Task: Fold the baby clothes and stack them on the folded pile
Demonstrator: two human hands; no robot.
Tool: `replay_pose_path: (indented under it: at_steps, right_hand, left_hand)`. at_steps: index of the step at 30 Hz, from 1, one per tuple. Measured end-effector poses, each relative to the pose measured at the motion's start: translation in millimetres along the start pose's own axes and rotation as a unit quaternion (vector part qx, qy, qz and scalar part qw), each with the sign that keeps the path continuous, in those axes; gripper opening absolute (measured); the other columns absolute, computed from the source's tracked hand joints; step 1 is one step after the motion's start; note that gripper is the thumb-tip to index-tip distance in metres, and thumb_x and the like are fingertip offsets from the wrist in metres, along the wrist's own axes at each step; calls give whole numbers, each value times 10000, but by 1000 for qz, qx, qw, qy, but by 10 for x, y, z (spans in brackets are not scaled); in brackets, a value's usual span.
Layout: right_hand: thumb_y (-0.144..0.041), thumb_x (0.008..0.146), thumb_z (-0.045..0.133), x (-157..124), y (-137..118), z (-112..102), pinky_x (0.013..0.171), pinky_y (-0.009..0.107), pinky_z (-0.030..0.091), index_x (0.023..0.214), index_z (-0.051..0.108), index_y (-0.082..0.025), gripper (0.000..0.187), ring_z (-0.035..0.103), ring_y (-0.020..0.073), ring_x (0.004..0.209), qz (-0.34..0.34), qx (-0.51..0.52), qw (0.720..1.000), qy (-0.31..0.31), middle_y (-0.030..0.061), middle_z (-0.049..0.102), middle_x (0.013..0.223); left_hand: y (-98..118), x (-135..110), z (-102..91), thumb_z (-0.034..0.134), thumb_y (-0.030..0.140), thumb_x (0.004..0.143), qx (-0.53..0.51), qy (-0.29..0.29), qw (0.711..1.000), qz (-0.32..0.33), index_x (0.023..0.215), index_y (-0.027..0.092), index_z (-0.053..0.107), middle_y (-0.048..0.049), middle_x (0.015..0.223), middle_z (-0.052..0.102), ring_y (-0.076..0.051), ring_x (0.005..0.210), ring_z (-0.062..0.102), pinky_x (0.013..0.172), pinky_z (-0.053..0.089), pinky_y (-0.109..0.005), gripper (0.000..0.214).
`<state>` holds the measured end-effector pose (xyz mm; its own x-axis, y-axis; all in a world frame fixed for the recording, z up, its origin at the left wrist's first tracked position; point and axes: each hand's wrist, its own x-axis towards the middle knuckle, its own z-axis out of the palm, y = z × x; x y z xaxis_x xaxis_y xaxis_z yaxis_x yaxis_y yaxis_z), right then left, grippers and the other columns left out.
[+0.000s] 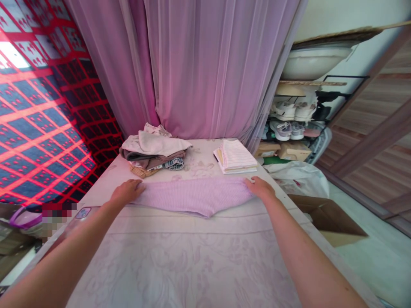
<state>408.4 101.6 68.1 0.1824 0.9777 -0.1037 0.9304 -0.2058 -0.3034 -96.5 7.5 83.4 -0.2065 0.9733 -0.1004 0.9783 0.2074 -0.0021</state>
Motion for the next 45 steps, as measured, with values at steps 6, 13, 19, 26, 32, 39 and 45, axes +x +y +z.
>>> replay_pose_path:
  at_steps: [6, 13, 19, 26, 32, 39, 45]
  right_hand:
    - [-696, 831, 382, -4, 71, 30, 747, 356, 478, 840, 722, -178, 620, 663, 288, 917, 7, -40, 995, -91, 142, 712, 956]
    - [-670, 824, 433, 23, 65, 108, 789, 359, 489, 1087, 671, -147, 632, 653, 301, 983, 3, -16, 999, -48, 157, 693, 1075]
    - [-625, 824, 480, 58, 80, 196, 796, 362, 494, 1063, 689, -108, 607, 661, 307, 968, 2, 12, 997, -71, 183, 701, 1053]
    - [-612, 749, 598, 123, 170, 274, 756, 340, 505, 1055, 700, -148, 566, 670, 275, 903, 13, 84, 996, -12, 143, 722, 976]
    - [-596, 786, 545, 185, 306, 394, 732, 331, 502, 1064, 702, -157, 542, 667, 258, 861, 8, 153, 988, 17, 128, 726, 929]
    - [-551, 778, 584, 117, 254, 382, 725, 315, 492, 1214, 619, -140, 600, 664, 227, 808, 9, 157, 987, 33, 100, 717, 917]
    - [-568, 765, 604, 38, 125, 364, 765, 328, 483, 1210, 610, -161, 602, 662, 238, 856, 19, 145, 989, 24, 101, 717, 947]
  left_hand:
    - [-310, -52, -41, 367, 536, 852, -96, -29, 992, -83, 1225, 172, 603, -108, 1216, 659, -260, 1082, 616, 877, 454, -307, 572]
    - [-397, -73, 59, 537, 624, 703, -148, -38, 978, -141, 924, 183, 692, -73, 913, 728, -245, 844, 665, 654, 451, -268, 517]
    - [-318, -63, 111, 646, 585, 591, -192, -29, 968, -157, 635, 212, 609, -32, 653, 652, -259, 756, 646, 604, 406, -278, 377]
    - [-123, -134, 111, 680, 443, 579, -281, 24, 946, -159, 702, 196, 597, -87, 832, 684, -312, 906, 629, 682, 443, -334, 288]
    - [-64, -265, 29, 596, 600, 675, -453, 30, 883, -120, 934, 174, 626, -51, 834, 689, -191, 754, 653, 628, 502, -278, 499]
    - [-302, -283, -55, 660, 512, 654, -428, 73, 885, -171, 899, 180, 588, -12, 753, 643, -160, 674, 621, 571, 472, -238, 419]
    - [-362, -370, 124, 662, 392, 651, -302, 87, 922, -227, 1118, 178, 586, -132, 1100, 658, -318, 1049, 610, 814, 467, -359, 518]
